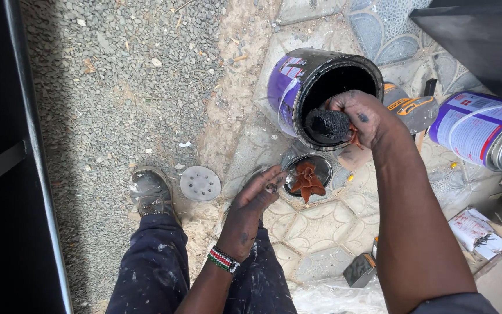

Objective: Painting a large wooden furniture panel with black paint using a sponge

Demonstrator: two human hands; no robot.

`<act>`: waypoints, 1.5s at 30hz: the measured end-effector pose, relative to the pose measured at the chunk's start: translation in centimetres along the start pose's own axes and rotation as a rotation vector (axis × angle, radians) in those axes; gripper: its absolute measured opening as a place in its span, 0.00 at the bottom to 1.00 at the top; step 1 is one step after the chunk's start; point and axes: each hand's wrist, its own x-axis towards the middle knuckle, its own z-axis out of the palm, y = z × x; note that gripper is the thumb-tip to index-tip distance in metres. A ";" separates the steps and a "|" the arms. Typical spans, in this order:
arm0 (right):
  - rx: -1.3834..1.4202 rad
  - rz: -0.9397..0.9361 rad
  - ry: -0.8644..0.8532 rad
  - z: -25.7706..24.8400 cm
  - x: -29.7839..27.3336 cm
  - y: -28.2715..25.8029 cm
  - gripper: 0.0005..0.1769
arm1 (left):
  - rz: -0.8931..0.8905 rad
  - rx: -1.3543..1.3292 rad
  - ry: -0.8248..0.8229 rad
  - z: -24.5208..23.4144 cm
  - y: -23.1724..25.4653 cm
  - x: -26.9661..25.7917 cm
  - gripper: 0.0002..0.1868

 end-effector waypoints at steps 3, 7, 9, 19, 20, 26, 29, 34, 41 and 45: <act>0.216 0.173 0.153 0.5 -2.8 -2.6 0.06 | 0.008 -0.017 -0.006 -0.6 -0.3 -0.2 0.36; 0.331 0.113 0.137 2.6 -5.9 -3.4 0.05 | 0.018 -0.028 0.001 -0.9 -1.1 -0.1 0.37; 0.502 0.021 0.110 3.7 -8.9 -3.3 0.06 | 0.055 -0.075 0.208 -1.0 -2.4 0.5 0.19; 1.564 -0.014 0.348 9.0 -30.4 -5.6 0.08 | 0.047 -0.089 0.319 -1.8 -4.0 1.7 0.14; 1.650 -0.018 0.391 9.5 -32.7 -5.0 0.10 | 0.050 -0.060 0.309 -1.9 -4.5 1.2 0.11; 1.897 -0.041 0.323 12.4 -30.0 -0.6 0.20 | -0.063 0.073 0.406 0.7 -0.7 4.6 0.29; 1.923 -0.028 0.223 13.8 -28.5 1.1 0.20 | -0.046 0.156 0.384 0.5 -0.2 12.5 0.50; 1.968 -0.162 0.123 12.8 -28.9 3.4 0.14 | 0.071 0.169 0.415 0.0 -3.4 19.2 0.36; 2.042 0.020 0.272 11.9 -28.6 7.4 0.14 | -0.130 0.188 0.453 5.3 1.5 12.3 0.12; 2.060 0.079 0.253 13.3 -28.3 7.7 0.13 | -0.065 0.020 0.364 2.8 0.7 9.6 0.23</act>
